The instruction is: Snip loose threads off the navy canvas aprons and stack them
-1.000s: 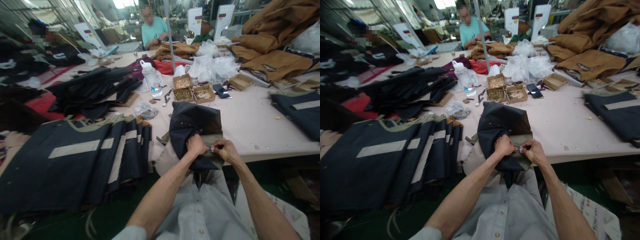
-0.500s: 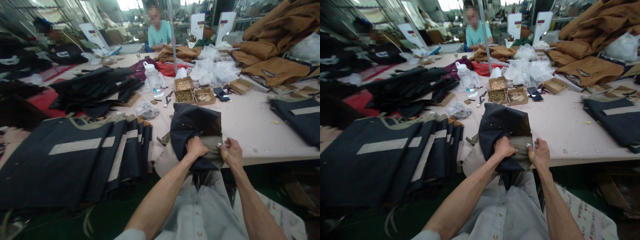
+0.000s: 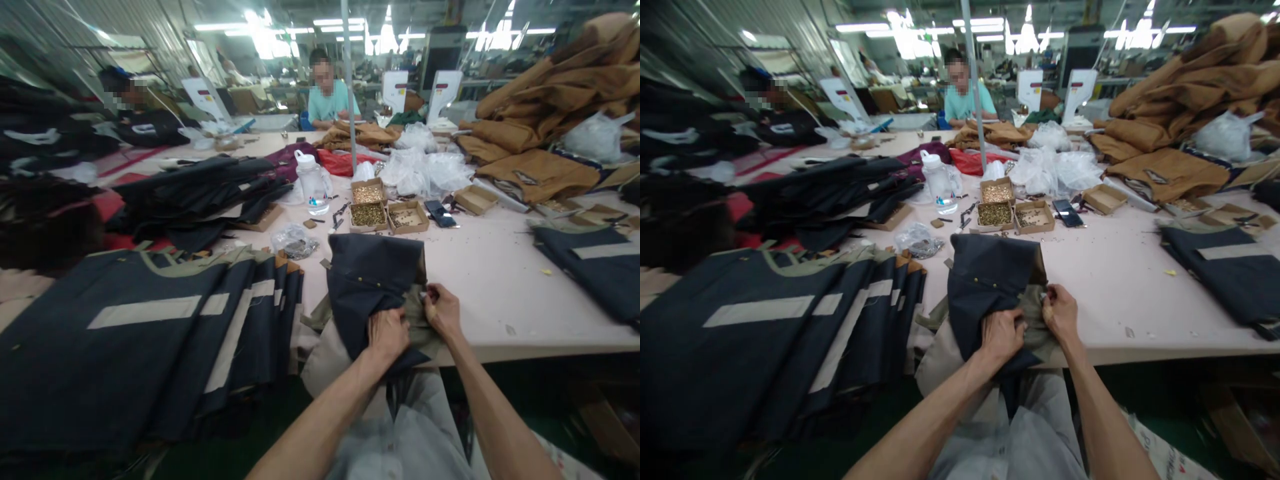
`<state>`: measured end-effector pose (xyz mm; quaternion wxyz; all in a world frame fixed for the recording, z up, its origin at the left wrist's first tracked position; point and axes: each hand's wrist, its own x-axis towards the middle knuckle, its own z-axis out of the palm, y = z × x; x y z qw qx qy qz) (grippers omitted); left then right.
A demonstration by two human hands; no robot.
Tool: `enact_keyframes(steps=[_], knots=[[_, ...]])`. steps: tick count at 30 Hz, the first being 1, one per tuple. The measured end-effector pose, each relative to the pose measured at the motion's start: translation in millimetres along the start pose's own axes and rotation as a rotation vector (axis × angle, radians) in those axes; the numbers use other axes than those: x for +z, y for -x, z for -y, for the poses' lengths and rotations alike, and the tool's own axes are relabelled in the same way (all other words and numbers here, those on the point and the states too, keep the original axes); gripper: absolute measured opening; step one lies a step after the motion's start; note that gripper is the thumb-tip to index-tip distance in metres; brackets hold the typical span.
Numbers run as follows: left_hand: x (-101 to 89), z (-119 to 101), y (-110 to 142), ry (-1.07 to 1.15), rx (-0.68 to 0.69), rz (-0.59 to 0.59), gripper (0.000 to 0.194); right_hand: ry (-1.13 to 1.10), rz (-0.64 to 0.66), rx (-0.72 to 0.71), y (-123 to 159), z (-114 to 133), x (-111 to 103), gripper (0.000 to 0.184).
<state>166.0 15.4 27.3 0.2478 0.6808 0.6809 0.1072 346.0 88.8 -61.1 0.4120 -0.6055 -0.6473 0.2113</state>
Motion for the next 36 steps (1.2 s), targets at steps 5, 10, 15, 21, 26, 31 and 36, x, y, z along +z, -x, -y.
enact_keyframes(steps=[5,10,15,21,26,31,36], knots=[[8.2,33.6,11.5,-0.131,0.333,0.117,0.054,-0.241,0.099,0.033,-17.4,-20.5,-10.4,0.034],[18.5,63.2,11.6,-0.032,0.325,0.213,0.069,-0.354,-0.072,0.156,-82.3,-24.0,-23.2,0.041],[22.6,66.9,11.3,-0.031,0.309,0.215,0.065,-0.182,0.1,0.018,-141.8,-5.0,4.3,0.03],[24.9,67.5,10.2,-0.028,0.305,0.237,0.066,0.004,0.345,-0.258,-191.4,17.2,77.1,0.027],[34.5,73.3,9.0,-0.012,0.291,0.266,0.07,0.119,0.429,-0.363,-219.2,20.9,122.7,0.025],[40.9,74.1,8.4,-0.007,0.309,0.284,0.073,0.266,0.434,-0.4,-230.7,22.5,139.7,0.022],[40.2,70.5,9.0,-0.067,0.403,0.266,0.076,0.39,0.518,-0.356,-235.9,22.9,139.8,0.019]])
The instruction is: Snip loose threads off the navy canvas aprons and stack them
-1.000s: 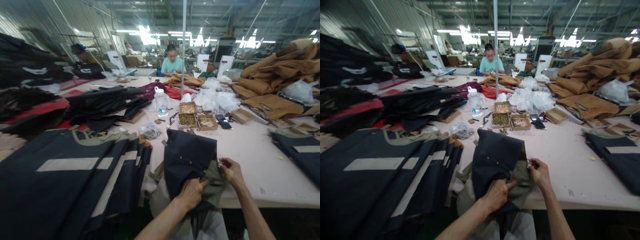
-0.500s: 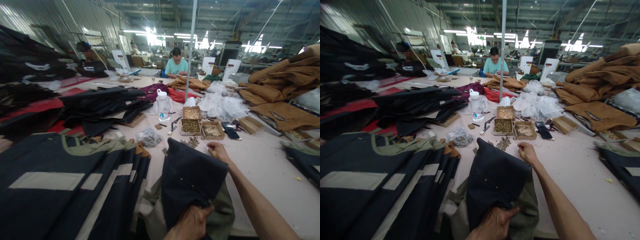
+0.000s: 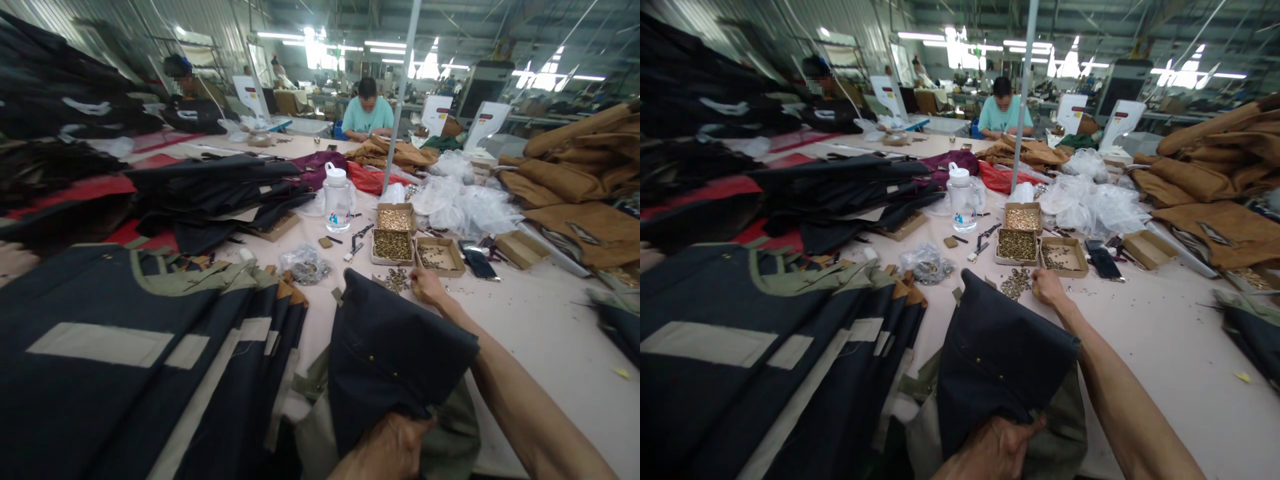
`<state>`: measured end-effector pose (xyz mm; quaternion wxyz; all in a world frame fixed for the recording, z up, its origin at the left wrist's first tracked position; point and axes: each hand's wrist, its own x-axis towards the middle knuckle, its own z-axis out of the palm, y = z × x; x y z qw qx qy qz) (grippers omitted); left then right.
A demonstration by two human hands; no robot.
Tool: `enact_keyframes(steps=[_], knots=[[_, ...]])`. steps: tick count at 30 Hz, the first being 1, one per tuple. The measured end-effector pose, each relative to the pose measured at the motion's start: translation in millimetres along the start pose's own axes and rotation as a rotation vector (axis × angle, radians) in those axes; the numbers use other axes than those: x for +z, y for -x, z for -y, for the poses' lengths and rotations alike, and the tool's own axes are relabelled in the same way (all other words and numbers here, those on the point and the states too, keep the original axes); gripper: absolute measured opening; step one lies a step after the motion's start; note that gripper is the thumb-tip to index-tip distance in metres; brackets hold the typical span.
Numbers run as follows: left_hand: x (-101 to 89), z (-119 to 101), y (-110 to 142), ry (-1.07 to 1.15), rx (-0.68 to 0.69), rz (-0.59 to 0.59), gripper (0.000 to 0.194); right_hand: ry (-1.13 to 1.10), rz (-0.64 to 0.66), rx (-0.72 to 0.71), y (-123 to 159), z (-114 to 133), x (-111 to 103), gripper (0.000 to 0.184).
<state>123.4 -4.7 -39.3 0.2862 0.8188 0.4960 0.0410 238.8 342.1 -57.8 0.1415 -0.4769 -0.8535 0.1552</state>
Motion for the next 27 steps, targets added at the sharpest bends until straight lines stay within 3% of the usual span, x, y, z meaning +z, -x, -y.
enact_keyframes(steps=[5,13,20,24,27], knots=[[-4.1,-5.0,2.2,-0.038,-0.029,-0.091,0.07,0.043,0.034,0.043,3.0,3.8,-1.7,0.013],[-6.3,-8.4,3.4,-0.073,-0.032,-0.145,0.063,0.061,0.097,0.049,15.4,11.3,-11.6,0.013],[-8.6,-11.9,4.3,-0.062,-0.046,-0.144,0.056,0.015,0.007,0.008,32.0,35.8,-22.3,0.013],[-11.9,-16.8,4.5,-0.011,-0.065,-0.158,0.053,-0.049,-0.052,0.058,43.0,44.8,-44.6,0.018],[-10.8,-20.9,-0.4,0.082,-0.058,-0.171,0.051,-0.065,-0.096,0.156,76.9,24.3,-69.1,0.025]])
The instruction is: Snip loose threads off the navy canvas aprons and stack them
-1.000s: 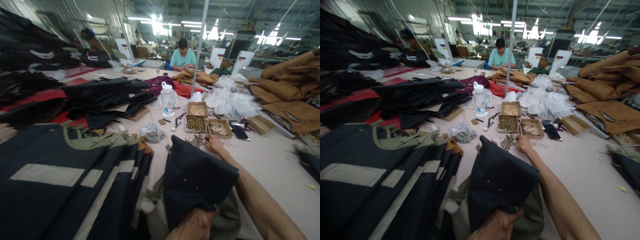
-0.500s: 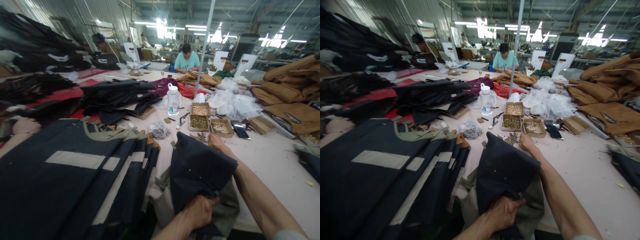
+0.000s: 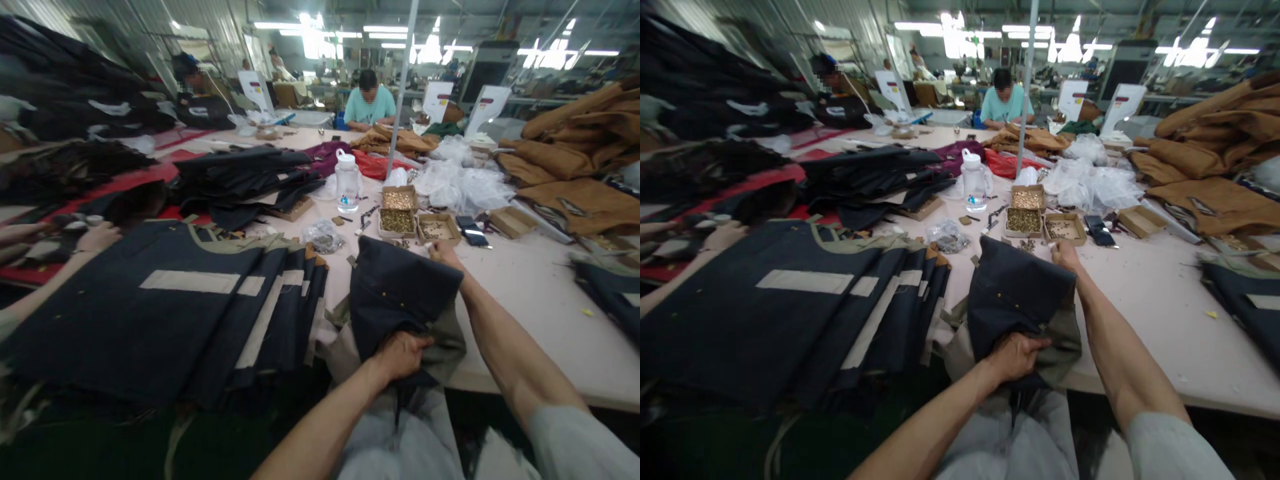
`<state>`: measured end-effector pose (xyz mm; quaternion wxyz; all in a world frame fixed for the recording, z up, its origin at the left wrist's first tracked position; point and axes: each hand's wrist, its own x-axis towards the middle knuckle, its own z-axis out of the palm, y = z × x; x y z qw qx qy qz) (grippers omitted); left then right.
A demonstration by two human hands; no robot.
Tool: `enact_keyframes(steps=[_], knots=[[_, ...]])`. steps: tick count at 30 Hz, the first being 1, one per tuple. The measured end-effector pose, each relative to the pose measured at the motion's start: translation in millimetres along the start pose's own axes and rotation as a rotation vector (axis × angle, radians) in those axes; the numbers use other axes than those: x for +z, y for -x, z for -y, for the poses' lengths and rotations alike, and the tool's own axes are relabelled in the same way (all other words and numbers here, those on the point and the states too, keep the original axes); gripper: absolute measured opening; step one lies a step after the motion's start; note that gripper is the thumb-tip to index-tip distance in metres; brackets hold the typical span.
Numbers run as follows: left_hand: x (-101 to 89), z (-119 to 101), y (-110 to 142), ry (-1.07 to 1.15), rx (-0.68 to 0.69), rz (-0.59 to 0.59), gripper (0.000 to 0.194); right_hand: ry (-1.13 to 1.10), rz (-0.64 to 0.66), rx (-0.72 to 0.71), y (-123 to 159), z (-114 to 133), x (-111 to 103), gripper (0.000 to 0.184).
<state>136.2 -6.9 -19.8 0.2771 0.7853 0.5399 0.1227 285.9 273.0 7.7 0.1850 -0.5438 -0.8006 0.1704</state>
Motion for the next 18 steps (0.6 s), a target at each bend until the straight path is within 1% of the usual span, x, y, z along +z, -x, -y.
enact_keyframes(steps=[2,4,5,6,8,10,11,13,15,18], knots=[[4.0,-0.2,-5.1,0.058,-0.008,-0.038,0.048,-0.018,-0.086,0.059,37.9,-22.8,-19.1,0.033],[8.2,1.7,-10.1,0.08,0.003,-0.072,0.047,-0.124,-0.326,0.102,90.7,-38.4,-33.9,0.038],[9.8,3.0,-12.2,0.086,0.016,-0.089,0.048,-0.184,-0.413,0.138,120.2,-41.5,-38.4,0.039],[10.9,4.1,-14.1,0.094,0.03,-0.107,0.048,-0.222,-0.439,0.17,149.9,-41.3,-40.2,0.038],[12.2,5.7,-17.1,0.115,0.048,-0.149,0.048,-0.256,-0.376,0.155,203.4,-32.8,-35.5,0.034],[12.4,5.8,-19.2,0.127,0.052,-0.179,0.045,-0.254,-0.247,0.036,240.4,-18.4,-23.3,0.025],[12.4,5.4,-19.9,0.126,0.049,-0.187,0.044,-0.232,-0.188,-0.034,251.2,-11.1,-16.4,0.021],[12.0,3.9,-20.3,0.116,0.044,-0.189,0.042,-0.134,-0.1,-0.152,259.1,0.0,-4.2,0.015],[11.3,2.1,-19.9,0.106,0.044,-0.182,0.042,0.003,-0.038,-0.225,255.5,4.1,4.1,0.014],[10.2,-0.1,-18.1,0.101,0.046,-0.183,0.042,0.157,0.053,-0.291,245.9,0.5,10.7,0.016]])
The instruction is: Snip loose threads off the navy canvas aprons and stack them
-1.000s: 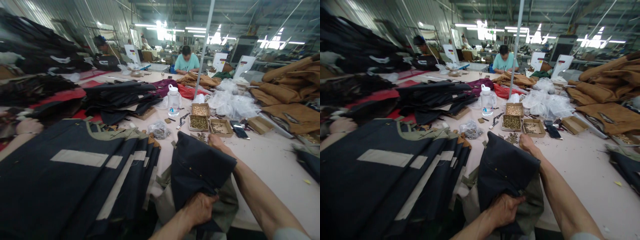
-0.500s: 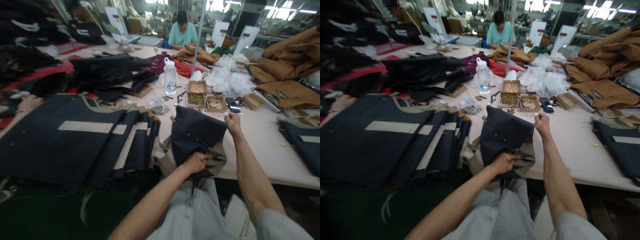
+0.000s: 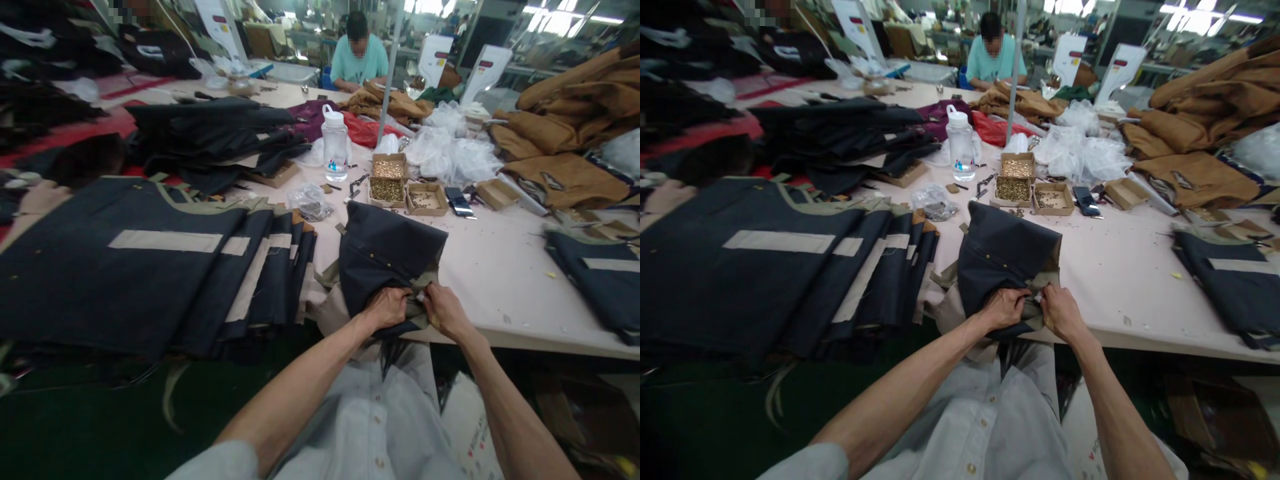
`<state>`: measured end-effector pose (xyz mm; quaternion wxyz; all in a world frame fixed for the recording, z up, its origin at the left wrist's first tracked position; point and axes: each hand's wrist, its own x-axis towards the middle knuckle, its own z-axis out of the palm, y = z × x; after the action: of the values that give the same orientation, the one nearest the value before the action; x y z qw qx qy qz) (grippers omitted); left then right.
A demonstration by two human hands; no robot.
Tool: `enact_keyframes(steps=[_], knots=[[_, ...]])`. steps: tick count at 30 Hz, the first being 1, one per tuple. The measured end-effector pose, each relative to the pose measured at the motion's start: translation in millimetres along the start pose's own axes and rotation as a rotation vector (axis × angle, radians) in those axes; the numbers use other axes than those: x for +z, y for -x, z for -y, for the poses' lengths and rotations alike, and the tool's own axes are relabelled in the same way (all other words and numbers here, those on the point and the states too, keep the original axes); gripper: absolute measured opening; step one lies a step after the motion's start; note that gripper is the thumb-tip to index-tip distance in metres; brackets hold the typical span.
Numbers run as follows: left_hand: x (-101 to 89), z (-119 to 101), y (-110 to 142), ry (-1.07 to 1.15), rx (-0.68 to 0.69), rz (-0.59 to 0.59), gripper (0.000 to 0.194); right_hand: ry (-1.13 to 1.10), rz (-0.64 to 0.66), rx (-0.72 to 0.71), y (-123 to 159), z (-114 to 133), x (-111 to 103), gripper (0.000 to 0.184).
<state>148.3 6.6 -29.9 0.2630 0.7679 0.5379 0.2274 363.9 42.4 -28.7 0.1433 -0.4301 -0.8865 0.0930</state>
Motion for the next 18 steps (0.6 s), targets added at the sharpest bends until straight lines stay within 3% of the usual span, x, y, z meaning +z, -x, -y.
enact_keyframes(steps=[6,12,18], knots=[[-0.1,-1.8,2.4,0.003,-0.019,-0.008,0.042,0.032,0.136,-0.055,-3.3,-9.2,3.5,0.016],[-1.8,-3.4,3.2,0.005,-0.042,0.014,0.043,-0.145,0.156,-0.036,-5.4,-11.9,2.8,0.012],[-2.8,-4.4,2.1,0.008,-0.065,0.039,0.044,-0.283,0.189,0.157,-14.4,-11.5,1.2,0.01]])
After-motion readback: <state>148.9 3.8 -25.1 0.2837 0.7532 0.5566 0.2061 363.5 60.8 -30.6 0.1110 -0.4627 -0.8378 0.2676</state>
